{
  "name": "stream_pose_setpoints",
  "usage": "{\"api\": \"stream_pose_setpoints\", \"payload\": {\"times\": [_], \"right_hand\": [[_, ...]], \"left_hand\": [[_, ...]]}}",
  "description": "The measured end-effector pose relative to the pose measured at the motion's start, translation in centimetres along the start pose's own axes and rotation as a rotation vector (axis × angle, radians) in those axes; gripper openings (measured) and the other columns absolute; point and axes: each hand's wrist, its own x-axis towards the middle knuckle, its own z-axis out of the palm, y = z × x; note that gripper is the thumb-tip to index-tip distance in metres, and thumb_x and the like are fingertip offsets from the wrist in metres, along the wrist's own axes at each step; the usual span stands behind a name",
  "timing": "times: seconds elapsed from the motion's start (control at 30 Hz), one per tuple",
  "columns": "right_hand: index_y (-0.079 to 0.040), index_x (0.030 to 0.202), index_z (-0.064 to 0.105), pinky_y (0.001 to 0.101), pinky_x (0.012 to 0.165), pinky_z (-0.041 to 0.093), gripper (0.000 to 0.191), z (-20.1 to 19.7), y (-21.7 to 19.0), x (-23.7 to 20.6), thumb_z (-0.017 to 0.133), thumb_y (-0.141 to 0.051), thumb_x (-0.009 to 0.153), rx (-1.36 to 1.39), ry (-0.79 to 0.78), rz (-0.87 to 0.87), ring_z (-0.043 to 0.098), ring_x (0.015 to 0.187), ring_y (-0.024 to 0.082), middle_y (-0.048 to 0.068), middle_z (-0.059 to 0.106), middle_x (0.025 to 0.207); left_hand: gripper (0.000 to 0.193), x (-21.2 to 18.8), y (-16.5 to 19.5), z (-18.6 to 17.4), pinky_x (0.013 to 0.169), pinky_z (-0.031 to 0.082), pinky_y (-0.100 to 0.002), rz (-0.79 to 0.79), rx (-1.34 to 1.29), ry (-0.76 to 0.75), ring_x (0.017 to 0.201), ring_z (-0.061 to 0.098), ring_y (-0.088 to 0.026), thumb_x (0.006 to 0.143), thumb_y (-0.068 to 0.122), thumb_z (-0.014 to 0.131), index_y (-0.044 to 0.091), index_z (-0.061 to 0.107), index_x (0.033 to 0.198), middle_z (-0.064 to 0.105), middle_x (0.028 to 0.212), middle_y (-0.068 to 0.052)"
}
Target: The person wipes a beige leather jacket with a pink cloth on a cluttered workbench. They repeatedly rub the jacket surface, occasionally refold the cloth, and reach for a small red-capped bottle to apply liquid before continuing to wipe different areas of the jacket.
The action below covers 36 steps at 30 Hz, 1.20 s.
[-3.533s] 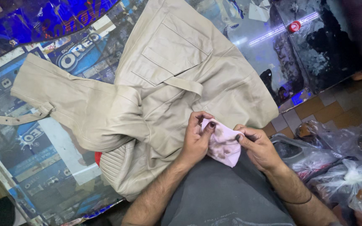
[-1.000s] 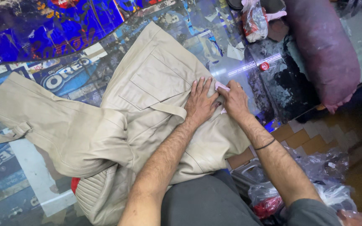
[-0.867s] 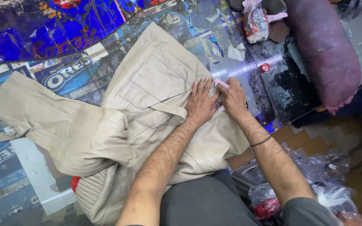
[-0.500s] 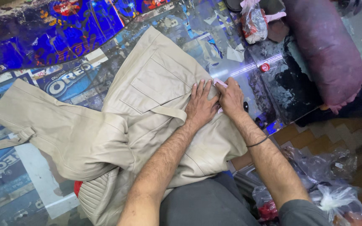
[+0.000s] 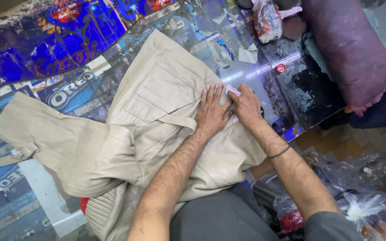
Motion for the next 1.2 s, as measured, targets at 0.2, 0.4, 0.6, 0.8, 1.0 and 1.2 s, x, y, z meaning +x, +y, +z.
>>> {"api": "stream_pose_setpoints", "payload": {"times": [0.2,0.4,0.6,0.8,1.0,1.2], "right_hand": [[-0.023,0.117,0.077,0.0473,0.078,0.053,0.033,-0.1,0.2,-0.1,0.065,-0.011,0.089,-0.009,-0.045,0.075,0.061,0.099,0.034,0.012,0.057,0.102],[-0.024,0.122,0.076,0.0444,0.077,0.054,0.040,-2.2,0.9,0.2,0.063,-0.011,0.086,-0.120,-0.098,-0.057,0.062,0.097,0.032,0.010,0.057,0.102],[-0.017,0.124,0.077,0.0420,0.071,0.050,0.042,-4.8,2.6,-3.9,0.058,0.001,0.090,0.064,0.068,0.213,0.064,0.089,0.030,0.009,0.062,0.097],[0.009,0.121,0.065,0.0241,0.071,0.039,0.023,-0.4,-0.4,-8.9,0.054,0.004,0.101,0.894,0.323,0.426,0.050,0.083,0.015,0.007,0.051,0.090],[0.008,0.116,0.065,0.0286,0.067,0.044,0.023,0.7,-1.6,-10.0,0.054,0.004,0.097,0.708,0.439,0.299,0.057,0.078,0.019,0.011,0.058,0.094],[0.008,0.115,0.065,0.0298,0.068,0.045,0.020,0.4,-1.9,-10.1,0.053,0.004,0.099,0.704,0.424,0.291,0.058,0.078,0.020,0.011,0.058,0.093]], "left_hand": [[0.048,0.0,0.0,-0.3,0.126,0.008,-0.057,0.020,0.000,0.034,0.154,0.017,-0.040,0.092,0.047,0.066,0.027,0.064,0.136,0.029,0.164,-0.018],[0.050,0.2,-0.1,-0.6,0.126,0.009,-0.056,0.015,-0.078,0.027,0.154,0.018,-0.040,0.092,0.046,0.065,0.027,0.063,0.138,0.030,0.164,-0.018],[0.050,0.1,0.1,-0.9,0.126,0.010,-0.057,0.017,-0.096,0.052,0.154,0.019,-0.040,0.093,0.047,0.065,0.028,0.063,0.139,0.030,0.164,-0.019],[0.050,0.1,0.1,-1.1,0.126,0.012,-0.057,0.016,-0.111,0.023,0.154,0.019,-0.040,0.093,0.045,0.065,0.026,0.063,0.140,0.030,0.164,-0.019],[0.053,0.0,0.3,-1.2,0.125,0.015,-0.057,0.040,-0.113,0.108,0.152,0.025,-0.040,0.094,0.042,0.065,0.018,0.063,0.141,0.036,0.162,-0.020],[0.046,-0.5,0.5,-1.1,0.125,0.017,-0.058,0.058,-0.099,0.157,0.151,0.031,-0.036,0.098,0.040,0.063,0.011,0.065,0.134,0.044,0.157,-0.016]]}}
